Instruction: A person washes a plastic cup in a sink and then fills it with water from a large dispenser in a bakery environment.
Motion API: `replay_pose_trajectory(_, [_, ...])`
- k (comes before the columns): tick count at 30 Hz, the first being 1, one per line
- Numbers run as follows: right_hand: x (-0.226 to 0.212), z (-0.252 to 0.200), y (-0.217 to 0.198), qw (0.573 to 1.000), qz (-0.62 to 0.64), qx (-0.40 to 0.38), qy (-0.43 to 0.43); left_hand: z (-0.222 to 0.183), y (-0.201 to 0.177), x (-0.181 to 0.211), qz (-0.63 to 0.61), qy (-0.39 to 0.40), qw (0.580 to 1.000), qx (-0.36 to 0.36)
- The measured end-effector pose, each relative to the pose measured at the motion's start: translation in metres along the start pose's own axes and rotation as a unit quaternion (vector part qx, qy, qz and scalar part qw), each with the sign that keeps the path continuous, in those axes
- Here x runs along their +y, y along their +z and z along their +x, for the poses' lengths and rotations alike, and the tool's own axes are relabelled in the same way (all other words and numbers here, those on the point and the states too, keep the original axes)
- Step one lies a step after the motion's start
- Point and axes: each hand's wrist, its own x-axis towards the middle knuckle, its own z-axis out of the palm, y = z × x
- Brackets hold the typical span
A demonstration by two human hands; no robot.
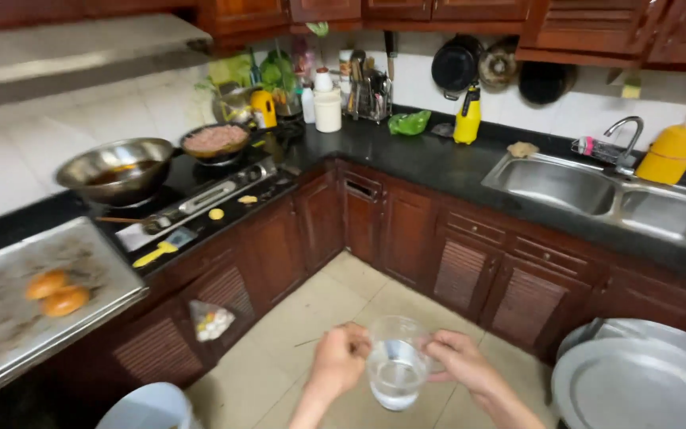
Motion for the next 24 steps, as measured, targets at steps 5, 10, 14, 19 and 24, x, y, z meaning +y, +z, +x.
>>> replay_pose_trajectory(5, [-0.067,0.154,-0.017,1.000,-0.011,-0.014,0.001,0.139,-0.014,0.038,0.012,-0.091,0.996,-0.014])
replay_pose_trajectory(10, [-0.129,0.280,-0.006,1.000,-0.006,0.001,0.026,0.271,-0.024,0.038,-0.018,-0.132,0.991,0.022])
replay_pose_trajectory(14, [-0.179,0.369,0.002,0.999,0.005,-0.013,0.046,0.384,-0.023,0.019,-0.032,-0.118,0.992,0.014])
replay_pose_trajectory(19, [-0.218,0.509,-0.003,0.992,-0.012,-0.023,0.124,0.537,-0.008,-0.027,0.012,-0.043,0.999,-0.017])
replay_pose_trajectory(24, [-0.278,0.619,-0.012,0.979,0.044,0.075,0.185,0.683,-0.007,0.003,-0.020,-0.087,0.991,-0.097])
